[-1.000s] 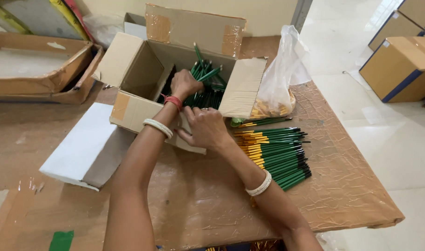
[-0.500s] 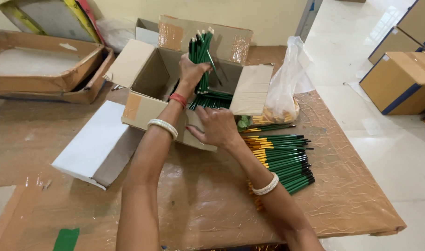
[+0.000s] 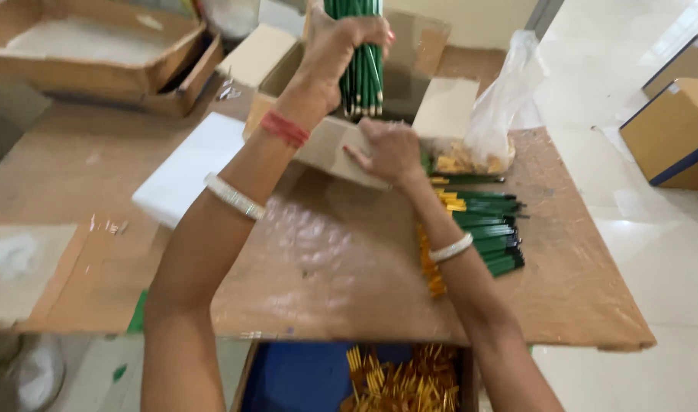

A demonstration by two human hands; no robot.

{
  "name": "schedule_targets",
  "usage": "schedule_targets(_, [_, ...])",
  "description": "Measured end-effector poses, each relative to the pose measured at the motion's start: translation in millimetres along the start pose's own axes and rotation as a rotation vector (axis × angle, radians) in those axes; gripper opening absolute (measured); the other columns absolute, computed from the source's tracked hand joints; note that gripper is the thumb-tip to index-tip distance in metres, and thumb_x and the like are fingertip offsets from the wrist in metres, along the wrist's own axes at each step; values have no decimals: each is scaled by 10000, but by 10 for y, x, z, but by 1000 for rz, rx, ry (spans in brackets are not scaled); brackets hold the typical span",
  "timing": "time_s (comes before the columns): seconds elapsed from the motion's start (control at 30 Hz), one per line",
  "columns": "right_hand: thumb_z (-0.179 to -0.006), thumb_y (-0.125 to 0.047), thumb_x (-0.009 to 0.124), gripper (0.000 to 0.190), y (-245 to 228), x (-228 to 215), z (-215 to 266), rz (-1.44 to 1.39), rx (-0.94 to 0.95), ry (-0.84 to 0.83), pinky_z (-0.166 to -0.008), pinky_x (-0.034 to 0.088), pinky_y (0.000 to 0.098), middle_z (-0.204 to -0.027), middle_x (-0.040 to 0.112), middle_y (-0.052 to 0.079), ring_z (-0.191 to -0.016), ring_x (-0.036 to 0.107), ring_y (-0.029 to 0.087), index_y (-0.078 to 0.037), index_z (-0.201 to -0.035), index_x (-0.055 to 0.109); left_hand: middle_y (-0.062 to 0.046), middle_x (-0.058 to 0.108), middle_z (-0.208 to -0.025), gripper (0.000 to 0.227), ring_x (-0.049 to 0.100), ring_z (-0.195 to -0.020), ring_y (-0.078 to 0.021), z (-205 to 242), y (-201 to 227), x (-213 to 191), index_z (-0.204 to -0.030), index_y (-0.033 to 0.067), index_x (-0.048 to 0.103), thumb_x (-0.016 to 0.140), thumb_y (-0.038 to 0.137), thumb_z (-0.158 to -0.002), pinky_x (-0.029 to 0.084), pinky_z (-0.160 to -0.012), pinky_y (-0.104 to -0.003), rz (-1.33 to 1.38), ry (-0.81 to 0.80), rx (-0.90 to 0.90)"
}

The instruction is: The person gathers green sticks and gold caps from a blue tray, then repeatedly inserts a gold cap onto the tip of each green stick. The person occasionally places completed sticks into a white box and continues the assembly cycle.

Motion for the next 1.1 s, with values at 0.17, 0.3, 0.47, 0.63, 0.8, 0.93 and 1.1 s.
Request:
schedule_targets(0.17, [-950, -394, 685, 417, 396, 328, 13, -675, -56, -52, -894, 582, 406, -1214, 641, 79, -1016, 683, 255, -139, -1265, 586, -42, 699, -809, 241, 682, -677, -126, 1711, 719, 217, -955, 19, 695, 819, 31, -749, 568, -605, -280, -104, -89, -313])
schedule_targets(0.3, [-1114, -85, 761, 402, -198, -1106, 217, -809, -175, 279, -1050, 577, 363, -1490, 600, 63, -1338, 621, 244, -81, -1468, 570, -24, 629, -792, 350, 623, -662, -111, 3227, 698, 104, -999, 28, 681, 801, -24, -675, 526, -582, -268, -84, 43, -676])
schedule_targets(0.47, [-971, -79, 773, 490, -1191, -1588, 1517, -403, -392, 13, -1099, 520, 402, -1435, 627, 23, -1291, 608, 215, -152, -1415, 581, -89, 682, -787, 266, 675, -645, -166, 4636, 194, -205, -895, 9, 671, 786, -32, -659, 560, -577, -307, 51, 220, -903])
schedule_targets(0.63, [-866, 19, 629, 671, -2291, -1046, 2338, -71, -866, -142, -1261, 322, 451, -1516, 562, -52, -1444, 440, 146, -265, -1472, 572, -117, 680, -744, 149, 651, -600, -188, 5491, -362, -255, -826, -14, 678, 790, 4, -730, 516, -525, -320, 61, 206, -1130])
schedule_targets(0.8, [-790, -208, 710, 504, -2476, -77, 3065, -433, -784, -494, -1115, 446, 530, -1063, 699, 86, -1155, 659, 277, -83, -1273, 640, -69, 716, -763, 118, 681, -615, -159, 6090, -836, -294, -865, 11, 707, 800, 74, -829, 541, -532, -282, 348, 175, -1479])
schedule_targets(0.93, [-726, -225, 770, 406, -2383, 401, 3431, -613, -558, -573, -888, 553, 473, -999, 714, 88, -999, 700, 285, -88, -1100, 689, -105, 749, -795, 131, 728, -676, -183, 5861, -503, -400, -890, -22, 718, 783, 82, -847, 610, -617, -300, 529, 183, -1490])
schedule_targets(1.1, [-645, -140, 854, 367, -2296, 512, 3520, -875, -175, -281, -755, 583, 403, -920, 689, 95, -861, 696, 287, -63, -960, 682, -130, 763, -894, 365, 755, -718, -208, 5271, 186, -414, -1036, 41, 699, 633, 385, -933, 643, -659, -335, 295, 44, -1321])
Point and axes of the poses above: each hand's wrist, its own z-axis away from the middle knuckle, its own x-axis out of the palm, y = z × x, the point moved 1 cm from there along -z, towards the middle knuckle
